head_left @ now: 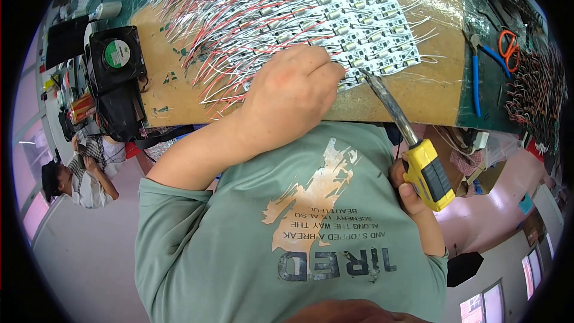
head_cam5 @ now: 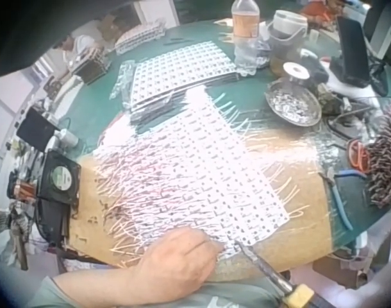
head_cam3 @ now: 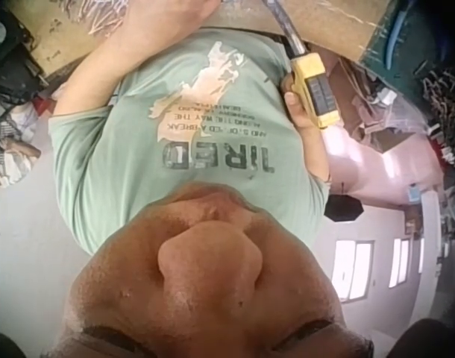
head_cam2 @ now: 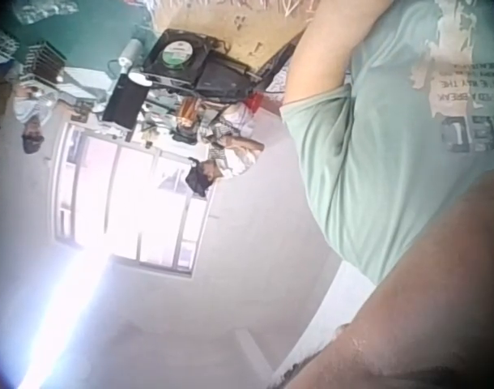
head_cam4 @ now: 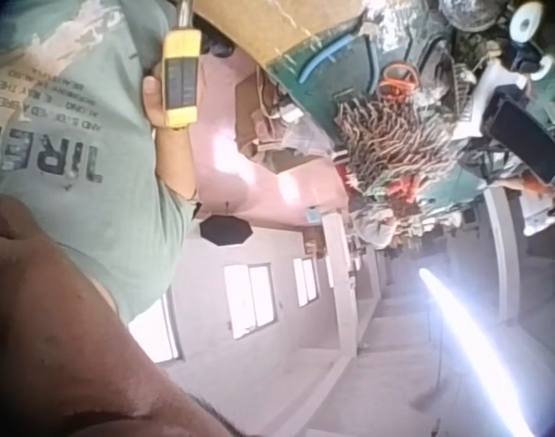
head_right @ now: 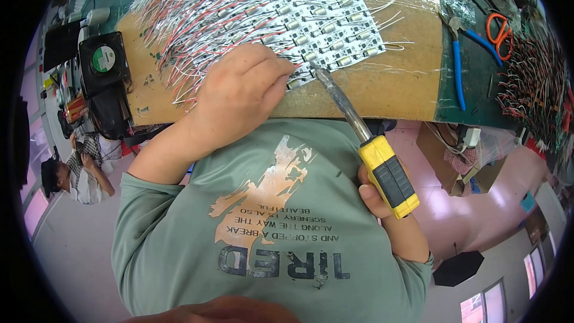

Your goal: The person aligns wires onto an electronic circuit board by hand and solders them in place using a soldering iron.

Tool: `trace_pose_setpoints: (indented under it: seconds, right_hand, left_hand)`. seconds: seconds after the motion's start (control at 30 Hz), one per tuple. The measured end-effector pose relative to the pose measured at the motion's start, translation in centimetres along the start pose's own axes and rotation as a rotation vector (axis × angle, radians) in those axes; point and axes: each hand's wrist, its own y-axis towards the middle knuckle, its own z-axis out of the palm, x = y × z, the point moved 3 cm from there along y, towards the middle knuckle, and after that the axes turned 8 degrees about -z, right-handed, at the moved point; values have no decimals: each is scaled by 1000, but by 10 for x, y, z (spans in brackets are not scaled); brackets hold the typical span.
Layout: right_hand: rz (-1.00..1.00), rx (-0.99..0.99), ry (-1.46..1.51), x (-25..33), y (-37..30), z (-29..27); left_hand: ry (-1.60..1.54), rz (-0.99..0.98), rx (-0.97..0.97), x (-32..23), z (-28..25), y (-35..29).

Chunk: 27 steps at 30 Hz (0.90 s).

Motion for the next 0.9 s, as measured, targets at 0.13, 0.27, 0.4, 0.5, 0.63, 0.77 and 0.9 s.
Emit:
trace_pose_setpoints:
  seconds: [0.13, 0.27, 0.4, 0.5, 0.63, 0.77, 0.9]
  right_hand:
    - [9, -27, 6, 2, -5, -1]
    - [-4, -14, -56, 5, -5, -2]
    - [-52, 91, -206, 1, -9, -6]
    - [-35, 118, -236, -2, -14, -8]
    - [-15, 141, -208, -8, -16, -8]
    - [-16, 99, -223, -12, -19, -7]
    - [-23, 112, -190, -18, -21, -7]
  left_hand:
    - [-18, 33, -48, 1, -1, 1]
    - [-41, 85, -70, -8, 0, -4]
    - [-44, 99, -4, -13, 4, -6]
    - [-54, 108, -9, -12, 7, -7]
    - [-47, 108, 3, -13, 8, -7]
    - [-43, 109, 20, -13, 8, -6]
    - [-42, 103, 17, -14, 8, -6]
